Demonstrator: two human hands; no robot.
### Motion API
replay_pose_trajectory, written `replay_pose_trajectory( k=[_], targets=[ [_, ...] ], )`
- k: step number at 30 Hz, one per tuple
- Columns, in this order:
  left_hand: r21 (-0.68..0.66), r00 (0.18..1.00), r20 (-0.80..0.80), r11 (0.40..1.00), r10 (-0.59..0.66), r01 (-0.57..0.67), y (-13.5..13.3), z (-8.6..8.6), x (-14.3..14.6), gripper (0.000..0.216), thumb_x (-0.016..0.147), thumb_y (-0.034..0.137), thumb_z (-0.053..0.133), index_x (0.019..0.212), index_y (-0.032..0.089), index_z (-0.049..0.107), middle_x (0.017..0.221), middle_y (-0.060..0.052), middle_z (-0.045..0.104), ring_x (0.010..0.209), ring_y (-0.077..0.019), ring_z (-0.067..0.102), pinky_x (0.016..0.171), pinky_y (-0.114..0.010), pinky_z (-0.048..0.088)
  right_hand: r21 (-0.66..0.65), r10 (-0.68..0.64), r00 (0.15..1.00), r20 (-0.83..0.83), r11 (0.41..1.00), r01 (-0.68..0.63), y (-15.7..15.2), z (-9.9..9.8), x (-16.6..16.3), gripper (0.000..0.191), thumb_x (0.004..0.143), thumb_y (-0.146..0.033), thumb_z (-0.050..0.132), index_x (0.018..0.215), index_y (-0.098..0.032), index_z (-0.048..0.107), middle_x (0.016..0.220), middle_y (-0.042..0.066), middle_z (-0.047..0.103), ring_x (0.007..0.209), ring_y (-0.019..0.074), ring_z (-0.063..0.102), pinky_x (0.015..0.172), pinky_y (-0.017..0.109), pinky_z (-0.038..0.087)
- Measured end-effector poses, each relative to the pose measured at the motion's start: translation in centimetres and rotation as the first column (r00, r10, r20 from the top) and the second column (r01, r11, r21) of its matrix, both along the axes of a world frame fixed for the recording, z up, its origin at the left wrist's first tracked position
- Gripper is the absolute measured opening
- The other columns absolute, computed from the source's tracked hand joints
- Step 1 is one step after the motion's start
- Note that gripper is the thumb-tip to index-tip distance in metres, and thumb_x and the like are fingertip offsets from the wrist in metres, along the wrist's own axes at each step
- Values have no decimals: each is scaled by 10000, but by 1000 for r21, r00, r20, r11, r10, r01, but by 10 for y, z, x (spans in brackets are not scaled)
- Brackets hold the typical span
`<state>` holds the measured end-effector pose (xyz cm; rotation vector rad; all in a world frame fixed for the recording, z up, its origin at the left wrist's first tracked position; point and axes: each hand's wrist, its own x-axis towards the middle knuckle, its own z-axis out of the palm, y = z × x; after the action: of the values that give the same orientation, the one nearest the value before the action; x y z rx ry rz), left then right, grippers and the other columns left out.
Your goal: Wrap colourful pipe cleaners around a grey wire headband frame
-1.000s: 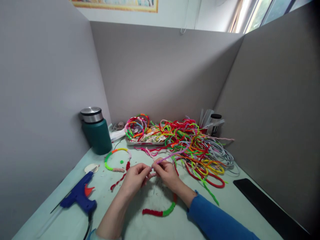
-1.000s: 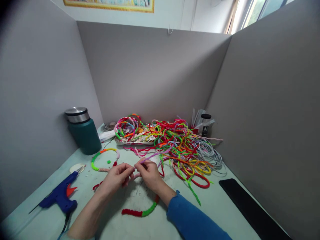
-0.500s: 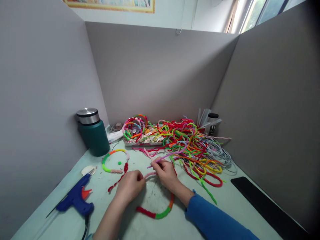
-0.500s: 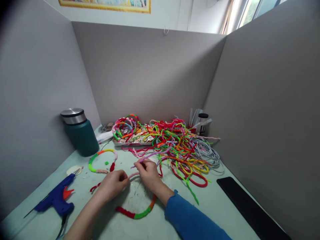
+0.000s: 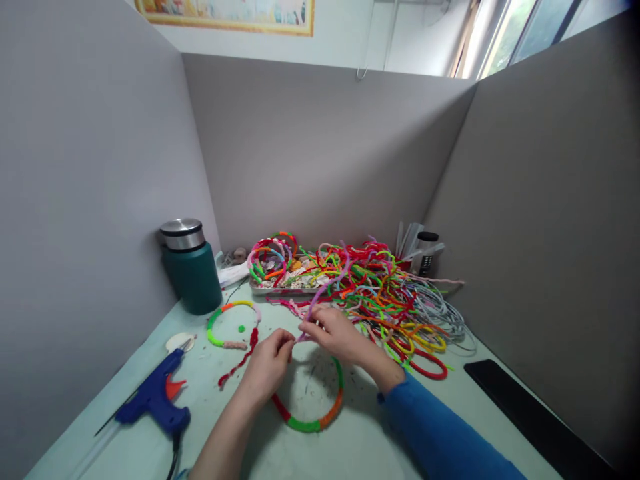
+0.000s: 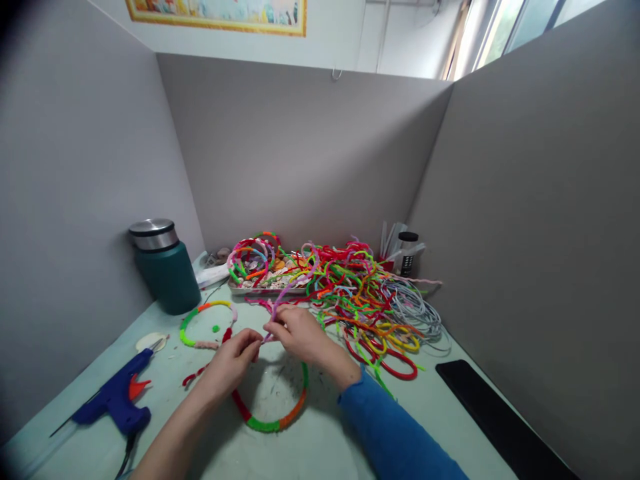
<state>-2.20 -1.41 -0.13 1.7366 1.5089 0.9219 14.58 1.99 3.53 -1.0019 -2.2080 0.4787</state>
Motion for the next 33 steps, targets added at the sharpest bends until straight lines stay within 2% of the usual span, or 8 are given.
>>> replay_pose_trajectory(
  k=[4, 10, 13, 20, 27, 30, 33],
  targets=[
    [-13, 1000, 7, 1000, -1, 1, 0, 0, 1, 204, 807, 315, 400, 700, 189, 519, 579, 30, 486, 574, -140, 450, 541, -238, 304, -63, 16, 984, 177, 998, -5, 9, 13, -3, 230, 829, -306, 554, 668, -146, 588, 603, -20, 534, 551, 88, 421, 519, 212, 256],
    [9, 997, 29, 998, -67, 67, 1, 1, 1, 244, 816, 343, 397, 712, 185, 550, 617, 22, 512, 622, -147, 473, 578, -239, 321, -220, 87, 982, 168, 974, -49, 19, 4, -4, 198, 817, -299, 548, 704, -143, 593, 646, -20, 569, 575, 82, 464, 495, 187, 271],
    [-26, 998, 24, 998, -52, 53, 1, 1, 2, 261, 815, 373, 395, 695, 188, 535, 586, 30, 467, 593, -144, 444, 551, -238, 304, -261, 122, 981, 154, 962, -79, 21, 1, 0, 189, 818, -277, 539, 695, -142, 589, 634, -20, 571, 564, 81, 472, 489, 182, 283],
    [-69, 998, -5, 996, -61, 61, -1, 2, 5, 292, 814, 402, 397, 622, 195, 472, 557, 39, 422, 559, -134, 402, 519, -238, 269, -189, 117, 988, 102, 977, -96, 25, 1, 6, 219, 841, -280, 527, 678, -145, 584, 634, -9, 589, 574, 91, 493, 513, 188, 308],
    [-70, 999, -16, 996, -52, 51, -1, 2, 7, 341, 830, 421, 376, 575, 198, 412, 532, 46, 388, 541, -125, 385, 514, -237, 258, -206, 179, 975, 130, 967, -150, 23, -4, 7, 204, 830, -280, 541, 677, -150, 576, 605, -23, 561, 533, 84, 457, 481, 191, 280],
    [-71, 997, 1, 995, -72, 72, -1, 2, 7, 340, 829, 423, 386, 593, 189, 452, 539, 46, 397, 537, -121, 378, 506, -234, 256, -188, 171, 975, 141, 972, -144, 22, -3, 6, 189, 823, -263, 551, 674, -150, 579, 608, -26, 551, 549, 83, 461, 493, 189, 281],
    [-60, 994, 40, 993, -101, 103, -1, 2, 7, 306, 810, 415, 437, 686, 164, 561, 576, 33, 460, 558, -125, 398, 506, -230, 274, -187, 173, 974, 145, 972, -145, 20, -1, 6, 190, 822, -262, 554, 671, -149, 579, 606, -29, 544, 564, 81, 466, 507, 185, 286]
  ],
)
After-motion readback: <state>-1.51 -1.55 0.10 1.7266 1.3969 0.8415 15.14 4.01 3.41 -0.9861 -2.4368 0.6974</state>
